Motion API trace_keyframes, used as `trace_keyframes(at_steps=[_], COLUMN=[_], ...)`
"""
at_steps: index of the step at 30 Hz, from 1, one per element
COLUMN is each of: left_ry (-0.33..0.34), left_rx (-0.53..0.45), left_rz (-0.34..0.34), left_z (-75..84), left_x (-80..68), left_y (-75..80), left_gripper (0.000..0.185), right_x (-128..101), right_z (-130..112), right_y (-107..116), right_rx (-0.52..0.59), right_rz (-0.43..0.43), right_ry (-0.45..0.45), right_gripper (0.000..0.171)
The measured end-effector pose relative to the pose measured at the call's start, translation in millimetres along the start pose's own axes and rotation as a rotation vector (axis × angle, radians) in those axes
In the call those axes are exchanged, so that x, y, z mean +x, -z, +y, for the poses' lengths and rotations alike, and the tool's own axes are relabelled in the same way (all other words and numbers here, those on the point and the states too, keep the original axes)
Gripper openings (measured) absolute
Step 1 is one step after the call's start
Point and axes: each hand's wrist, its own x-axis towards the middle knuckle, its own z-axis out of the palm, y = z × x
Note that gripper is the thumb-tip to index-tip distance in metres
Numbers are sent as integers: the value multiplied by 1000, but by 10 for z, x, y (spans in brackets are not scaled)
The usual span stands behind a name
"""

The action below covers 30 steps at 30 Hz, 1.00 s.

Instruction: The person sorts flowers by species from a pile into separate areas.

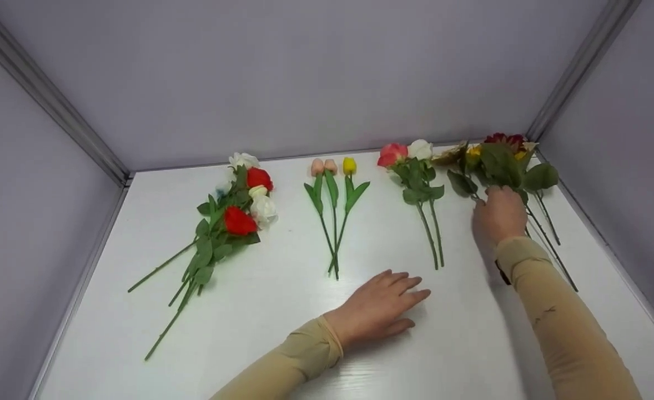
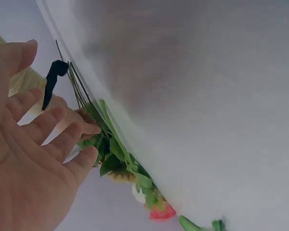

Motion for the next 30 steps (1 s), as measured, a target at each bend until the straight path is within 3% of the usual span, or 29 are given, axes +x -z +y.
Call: trace_keyframes(at_steps=[4, 8, 13, 17, 20, 24, 30], left_ry=[161, 346, 546, 685, 775, 887, 1013], left_rx=[-29, -35, -9, -4, -35, -113, -223], left_rz=[12, 52, 151, 229, 252, 218, 94], left_z=[-320, -744, -1257, -1561, -1680, -1693, -1574], left_x=[-193, -518, -1161, -1759, -2188, -2652, -3098], left_y=[57, 118, 193, 220, 219, 232, 315], left_gripper=[57, 55, 56, 60, 66, 80, 96], right_x=[-4, -43, -208, -429, -636, -919, -1298], right_z=[-130, -369, -821, -1272, -1618, -2035, -2579], right_y=[29, -15, -196, -369, -500, -686, -876], right_rx=[-19, -7, 14, -7, -28, -59, -74], right_rz=[52, 67, -1, -104, -213, -336, -420], right_ry=[112, 233, 389, 491, 546, 651, 840], right_gripper=[39, 42, 50, 59, 65, 68, 69])
